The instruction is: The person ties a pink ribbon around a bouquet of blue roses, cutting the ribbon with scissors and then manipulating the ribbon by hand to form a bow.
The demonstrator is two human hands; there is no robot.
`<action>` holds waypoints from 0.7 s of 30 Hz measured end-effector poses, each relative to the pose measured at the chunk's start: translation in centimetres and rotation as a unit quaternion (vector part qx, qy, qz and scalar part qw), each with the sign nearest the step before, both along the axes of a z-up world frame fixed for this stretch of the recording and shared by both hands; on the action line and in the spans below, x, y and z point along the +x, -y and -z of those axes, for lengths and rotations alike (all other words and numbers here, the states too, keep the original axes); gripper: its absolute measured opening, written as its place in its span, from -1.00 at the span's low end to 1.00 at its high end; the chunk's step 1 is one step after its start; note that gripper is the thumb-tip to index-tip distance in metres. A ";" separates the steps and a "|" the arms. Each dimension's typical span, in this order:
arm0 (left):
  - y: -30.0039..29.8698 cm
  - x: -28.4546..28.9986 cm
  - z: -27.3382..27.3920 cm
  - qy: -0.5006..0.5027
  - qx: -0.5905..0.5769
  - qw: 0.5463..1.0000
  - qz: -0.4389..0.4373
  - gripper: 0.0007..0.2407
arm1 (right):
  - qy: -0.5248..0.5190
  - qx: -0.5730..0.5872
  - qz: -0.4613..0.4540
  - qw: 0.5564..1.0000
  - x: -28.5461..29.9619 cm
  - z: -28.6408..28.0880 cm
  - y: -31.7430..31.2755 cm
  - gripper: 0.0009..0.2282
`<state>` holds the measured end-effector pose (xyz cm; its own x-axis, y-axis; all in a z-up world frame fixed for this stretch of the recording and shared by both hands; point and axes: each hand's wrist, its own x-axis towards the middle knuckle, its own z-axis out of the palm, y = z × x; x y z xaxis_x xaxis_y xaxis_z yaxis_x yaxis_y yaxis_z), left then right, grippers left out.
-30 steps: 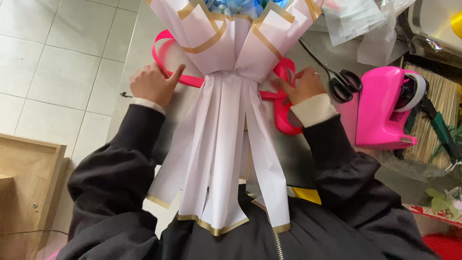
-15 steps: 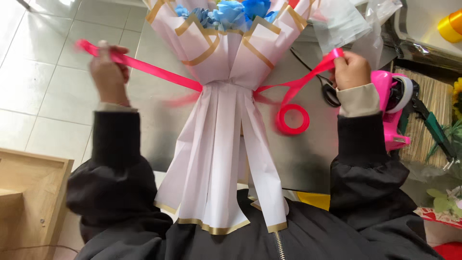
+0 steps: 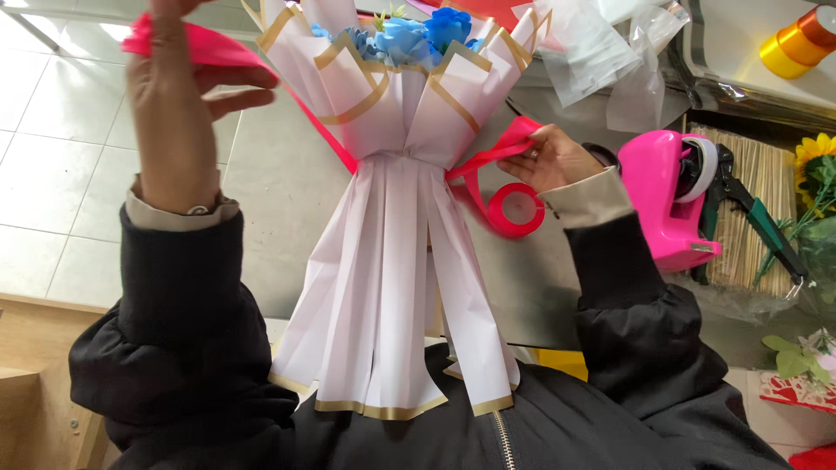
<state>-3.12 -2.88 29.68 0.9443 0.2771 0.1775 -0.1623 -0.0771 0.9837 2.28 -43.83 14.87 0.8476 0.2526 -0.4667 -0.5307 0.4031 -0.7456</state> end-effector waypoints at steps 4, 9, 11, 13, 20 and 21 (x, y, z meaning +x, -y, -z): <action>1.3 -0.1 -0.7 0.005 -0.070 0.998 -0.002 -0.48 | 0.124 -0.013 0.095 0.988 -0.2 1.2 -1.5 -0.93; -0.2 -0.4 -1.3 0.114 -0.081 0.987 -0.079 -0.47 | 0.366 -0.339 -0.069 0.864 0.9 4.7 -1.4 -0.51; 0.0 -0.6 -1.3 0.142 -0.074 0.984 -0.080 -0.39 | 0.393 -0.403 -0.096 0.821 0.0 5.3 -2.6 -0.31; 0.8 -0.7 -1.2 0.125 -0.073 0.989 -0.022 -0.45 | 0.308 -0.323 -0.079 0.891 0.4 7.6 -3.6 -0.27; 1.3 0.3 -0.5 0.157 -0.093 0.983 0.022 -0.53 | 0.215 -0.298 -0.064 0.928 1.3 9.9 -5.7 -0.14; 0.2 0.8 0.1 0.248 -0.089 0.962 0.074 -0.62 | 0.221 -0.359 -0.137 0.896 1.5 10.2 -5.6 -0.18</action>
<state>-2.33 -3.12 29.61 0.7866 0.2143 0.5791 -0.6119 0.1448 0.7775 3.75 -38.24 4.65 0.9417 0.2493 -0.2258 -0.1242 -0.3662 -0.9222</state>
